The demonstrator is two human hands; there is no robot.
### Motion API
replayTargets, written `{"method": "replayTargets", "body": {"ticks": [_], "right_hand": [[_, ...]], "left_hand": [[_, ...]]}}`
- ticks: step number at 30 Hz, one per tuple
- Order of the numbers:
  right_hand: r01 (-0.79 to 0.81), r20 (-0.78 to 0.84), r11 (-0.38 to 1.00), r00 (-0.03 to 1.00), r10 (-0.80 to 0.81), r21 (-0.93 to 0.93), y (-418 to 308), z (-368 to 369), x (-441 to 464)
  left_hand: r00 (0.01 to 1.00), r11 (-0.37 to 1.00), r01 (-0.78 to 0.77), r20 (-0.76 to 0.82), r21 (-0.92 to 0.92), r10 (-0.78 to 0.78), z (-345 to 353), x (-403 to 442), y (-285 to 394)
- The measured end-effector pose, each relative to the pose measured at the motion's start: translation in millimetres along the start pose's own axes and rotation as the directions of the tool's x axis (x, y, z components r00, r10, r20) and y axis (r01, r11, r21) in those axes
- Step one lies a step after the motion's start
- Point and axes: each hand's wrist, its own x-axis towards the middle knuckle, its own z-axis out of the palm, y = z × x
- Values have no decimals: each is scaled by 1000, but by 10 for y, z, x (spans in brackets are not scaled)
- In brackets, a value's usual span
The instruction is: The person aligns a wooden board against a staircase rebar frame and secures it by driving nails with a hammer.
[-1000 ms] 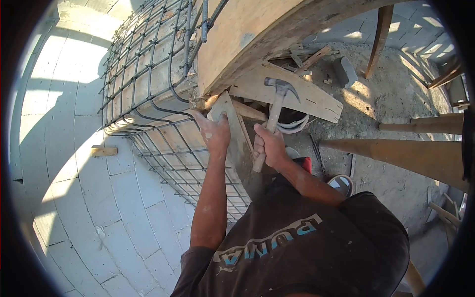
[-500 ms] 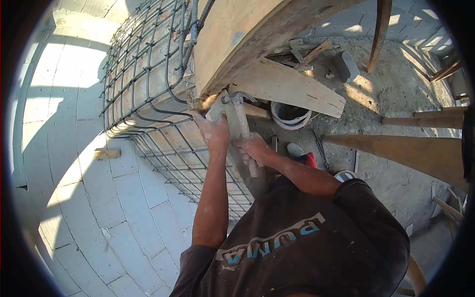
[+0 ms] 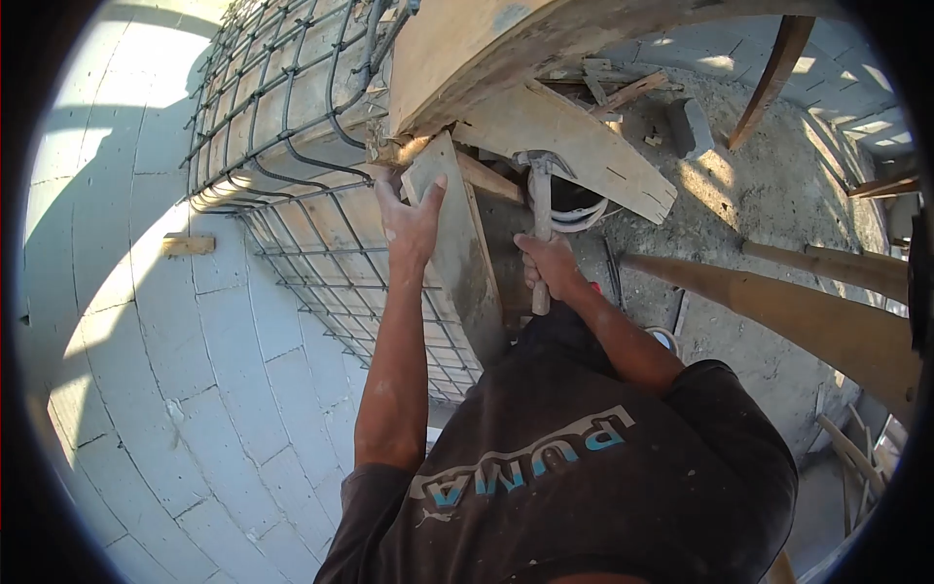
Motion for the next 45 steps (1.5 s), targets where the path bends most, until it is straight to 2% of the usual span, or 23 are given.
{"method": "replayTargets", "body": {"ticks": [1, 2, 4, 6, 8, 10, 11, 12, 13, 15, 16, 18, 21, 22, 23, 26, 27, 29, 32, 36, 39, 43, 45], "right_hand": [[-44, -64, 993, 997, 37, -112, 43, -249, -20], [-82, -124, 971, 991, 56, -223, 42, -505, -21], [-283, -372, 881, 919, 134, -380, 50, -897, -57], [-421, -484, 758, 860, 160, -499, 350, -1564, 3], [-618, -604, 567, 758, 246, -545, 725, -2264, 54], [-673, -600, 572, 718, 352, -470, 780, -2558, -167], [-698, -595, 571, 696, 400, -432, 800, -2684, -271], [-727, -605, 539, 671, 429, -425, 874, -2846, -323], [-754, -614, 505, 646, 454, -419, 994, -3028, -357], [-760, -618, 487, 641, 455, -430, 1023, -3093, -461], [-747, -578, 472, 663, 476, -468, 1017, -3115, -468], [-711, -490, 447, 700, 519, -542, 1048, -3186, -425], [-673, -489, 261, 704, 515, -693, 1073, -3021, -178], [-638, -482, 203, 720, 500, -742, 1108, -2912, -94], [-638, -499, 136, 702, 508, -758, 1078, -2706, -22], [-703, -533, 122, 629, 566, -701, 1002, -1933, 104], [-764, -425, 195, 530, 734, -615, 1198, -2193, 299], [-742, -337, 243, 536, 774, -624, 1185, -1711, 202], [-711, -314, 257, 565, 763, -654, 1513, -1235, -44], [-713, -299, 322, 597, 745, -622, 2123, -770, -623], [-744, -285, 308, 551, 784, -593, 2577, -596, -742], [-799, -223, 338, 494, 840, -498, 3057, -267, -725], [-744, -245, 329, 546, 801, -581, 3206, -362, -704]], "left_hand": [[998, 976, 26, 68, -216, -12, -39, -86, -166], [988, 958, 141, 92, -249, -121, -124, -231, -281], [939, 887, 343, 145, -308, -313, -350, -589, -442], [842, 811, 540, 133, -224, -523, -497, -1087, -838], [649, 630, 759, 109, -164, -753, -633, -1787, -1415], [416, 419, 908, 88, 20, -905, -781, -2737, -1945], [214, 220, 973, 78, 77, -974, -851, -3292, -2190], [23, 26, 990, 22, 140, -999, -858, -3630, -1961], [-102, -96, 977, 23, 190, -994, -886, -4121, -1999], [-262, -246, 954, 76, 173, -962, -813, -4839, -1866], [-36, 21, 955, 185, 297, -982, -752, -5304, -1984], [253, 332, 898, 278, 289, -927, -497, -5708, -1829], [454, 483, 871, 222, 96, -863, -76, -5734, -1448], [462, 480, 874, 179, 73, -868, 3, -5710, -1363], [461, 471, 880, 136, 51, -877, 51, -5668, -1289], [337, 337, 942, 8, -16, -942, 47, -5473, -1127], [288, 283, 951, 24, -126, -957, 31, -5380, -1101], [206, 170, 926, 74, -338, -976, 66, -5311, -1065], [281, 220, 929, 180, -297, -942, 221, -5754, -1215], [236, 148, 809, 85, -569, -968, 388, -6752, -1594], [113, 133, 743, -73, -656, -991, 102, -7211, -1503], [-68, -44, 586, 5, -809, -998, 119, -8327, -1636], [-170, -103, 527, 14, -844, -985, 265, -8777, -1528]]}}
